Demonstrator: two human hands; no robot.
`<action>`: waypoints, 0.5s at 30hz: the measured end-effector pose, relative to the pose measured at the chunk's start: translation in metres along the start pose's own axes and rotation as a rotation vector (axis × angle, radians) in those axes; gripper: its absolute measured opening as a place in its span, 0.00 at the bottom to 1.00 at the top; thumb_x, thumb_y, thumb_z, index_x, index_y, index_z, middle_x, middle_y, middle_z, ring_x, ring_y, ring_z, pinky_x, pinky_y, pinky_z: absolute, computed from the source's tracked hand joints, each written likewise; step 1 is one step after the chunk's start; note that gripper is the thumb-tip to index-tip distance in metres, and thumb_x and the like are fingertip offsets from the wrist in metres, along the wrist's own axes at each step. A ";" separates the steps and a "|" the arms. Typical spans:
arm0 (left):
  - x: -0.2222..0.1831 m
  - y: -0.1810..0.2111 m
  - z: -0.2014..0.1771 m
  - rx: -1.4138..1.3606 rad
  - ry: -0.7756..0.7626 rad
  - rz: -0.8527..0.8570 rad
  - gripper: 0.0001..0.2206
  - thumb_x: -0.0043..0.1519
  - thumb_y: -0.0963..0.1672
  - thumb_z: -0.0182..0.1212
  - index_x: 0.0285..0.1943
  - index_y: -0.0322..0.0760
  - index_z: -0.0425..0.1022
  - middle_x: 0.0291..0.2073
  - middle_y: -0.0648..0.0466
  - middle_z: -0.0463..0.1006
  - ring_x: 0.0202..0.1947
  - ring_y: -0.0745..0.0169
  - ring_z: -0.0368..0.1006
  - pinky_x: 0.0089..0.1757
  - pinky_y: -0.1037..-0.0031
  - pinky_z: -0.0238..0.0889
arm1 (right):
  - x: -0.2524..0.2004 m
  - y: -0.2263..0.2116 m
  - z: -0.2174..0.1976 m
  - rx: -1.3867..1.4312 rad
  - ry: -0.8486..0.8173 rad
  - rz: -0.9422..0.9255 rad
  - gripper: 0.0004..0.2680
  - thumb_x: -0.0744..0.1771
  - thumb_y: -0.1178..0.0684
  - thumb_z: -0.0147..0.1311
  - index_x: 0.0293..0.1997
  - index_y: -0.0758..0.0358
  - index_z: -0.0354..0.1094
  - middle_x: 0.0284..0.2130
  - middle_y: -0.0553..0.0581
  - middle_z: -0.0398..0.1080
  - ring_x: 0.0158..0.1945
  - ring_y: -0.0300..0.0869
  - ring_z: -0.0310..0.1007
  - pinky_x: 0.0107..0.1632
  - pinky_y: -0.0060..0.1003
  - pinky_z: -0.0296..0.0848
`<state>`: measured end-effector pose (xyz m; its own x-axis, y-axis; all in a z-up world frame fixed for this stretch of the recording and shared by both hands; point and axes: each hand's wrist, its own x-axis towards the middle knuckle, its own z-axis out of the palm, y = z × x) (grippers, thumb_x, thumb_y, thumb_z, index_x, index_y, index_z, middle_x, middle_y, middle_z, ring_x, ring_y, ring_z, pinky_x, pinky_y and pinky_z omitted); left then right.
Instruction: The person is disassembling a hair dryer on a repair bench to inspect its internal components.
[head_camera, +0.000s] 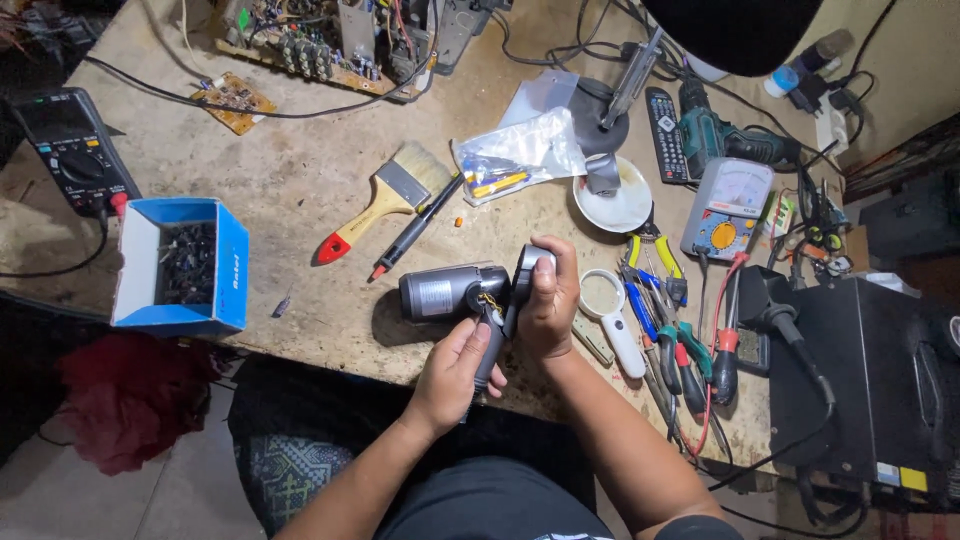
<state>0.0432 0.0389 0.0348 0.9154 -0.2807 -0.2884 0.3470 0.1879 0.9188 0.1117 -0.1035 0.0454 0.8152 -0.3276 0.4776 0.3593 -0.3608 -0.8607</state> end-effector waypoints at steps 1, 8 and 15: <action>-0.001 0.004 0.001 -0.006 0.004 0.000 0.18 0.71 0.50 0.46 0.47 0.32 0.76 0.18 0.37 0.80 0.16 0.52 0.79 0.23 0.73 0.74 | 0.000 0.001 0.001 -0.001 -0.007 0.000 0.15 0.69 0.41 0.41 0.52 0.58 0.70 0.39 0.56 0.69 0.38 0.40 0.64 0.46 0.35 0.68; -0.005 0.021 0.007 -0.029 0.022 -0.012 0.19 0.72 0.50 0.44 0.42 0.31 0.75 0.14 0.42 0.77 0.10 0.59 0.71 0.17 0.79 0.67 | 0.000 0.011 0.004 0.037 0.079 -0.016 0.15 0.69 0.42 0.40 0.52 0.57 0.69 0.38 0.54 0.67 0.38 0.37 0.62 0.45 0.33 0.67; -0.005 0.023 0.011 0.030 0.029 -0.024 0.18 0.72 0.50 0.45 0.44 0.31 0.74 0.13 0.43 0.76 0.09 0.59 0.70 0.16 0.77 0.67 | 0.006 0.001 0.004 -0.026 0.062 -0.194 0.15 0.70 0.41 0.42 0.50 0.62 0.69 0.42 0.61 0.68 0.45 0.45 0.68 0.51 0.40 0.67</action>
<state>0.0446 0.0346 0.0604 0.9125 -0.2570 -0.3182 0.3636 0.1532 0.9189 0.1187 -0.1019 0.0470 0.7023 -0.3024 0.6444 0.4942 -0.4444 -0.7472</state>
